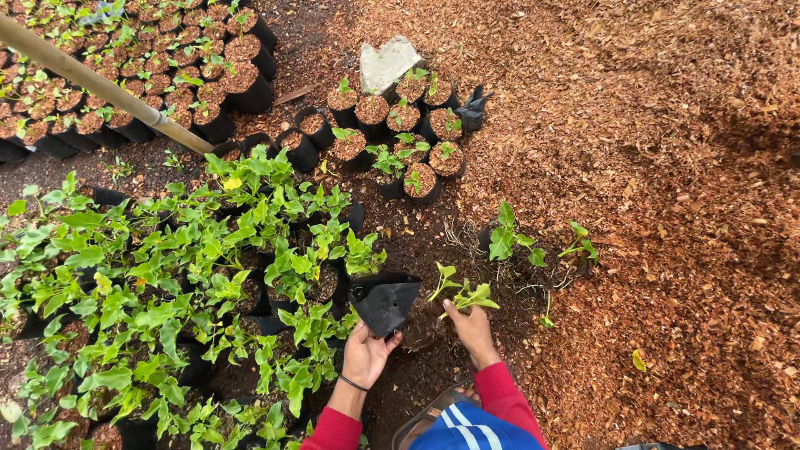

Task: The person removes small plants from black plastic seedling bags and places them into new bags, handling the root balls and soil by hand.

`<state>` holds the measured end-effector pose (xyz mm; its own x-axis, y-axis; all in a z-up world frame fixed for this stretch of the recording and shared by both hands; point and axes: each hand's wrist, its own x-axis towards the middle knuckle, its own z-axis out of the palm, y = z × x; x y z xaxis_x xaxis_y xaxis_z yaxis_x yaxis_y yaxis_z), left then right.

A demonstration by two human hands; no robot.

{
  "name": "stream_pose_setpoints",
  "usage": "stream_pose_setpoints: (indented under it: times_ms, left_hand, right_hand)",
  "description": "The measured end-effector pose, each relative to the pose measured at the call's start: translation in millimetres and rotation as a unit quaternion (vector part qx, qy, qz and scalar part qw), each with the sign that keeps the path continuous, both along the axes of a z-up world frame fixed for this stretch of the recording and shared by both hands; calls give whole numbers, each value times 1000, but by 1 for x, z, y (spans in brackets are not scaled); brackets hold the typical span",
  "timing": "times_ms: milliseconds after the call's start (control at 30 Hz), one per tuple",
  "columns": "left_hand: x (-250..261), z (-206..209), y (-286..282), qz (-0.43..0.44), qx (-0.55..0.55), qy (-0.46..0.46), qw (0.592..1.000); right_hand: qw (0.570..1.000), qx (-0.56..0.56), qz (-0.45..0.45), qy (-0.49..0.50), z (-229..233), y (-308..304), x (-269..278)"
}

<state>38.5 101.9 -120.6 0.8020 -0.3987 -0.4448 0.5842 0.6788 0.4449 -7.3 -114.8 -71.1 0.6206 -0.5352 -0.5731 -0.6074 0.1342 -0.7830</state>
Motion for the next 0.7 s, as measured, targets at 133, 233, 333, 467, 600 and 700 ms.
stream_pose_setpoints:
  times_ms: [133,233,333,467,600,700]
  left_hand:
    - [-1,8,-1,-25,14,28,999]
    - [-6,12,-4,-71,13,69,995]
    - [-3,16,-9,-116,-17,87,989]
    - [-5,30,-16,-125,-63,103,985]
    - [-7,31,-12,-114,-63,120,984]
    - [-5,38,-12,-122,-42,117,985]
  right_hand:
    - [999,-26,5,22,5,-6,-6]
    - [997,-50,33,40,7,-5,-10]
    - [997,-57,46,12,1,-4,-6]
    - [986,-38,160,22,0,3,-8]
    - [982,-7,187,-22,23,15,-5]
    - [982,-45,146,-108,33,15,-3]
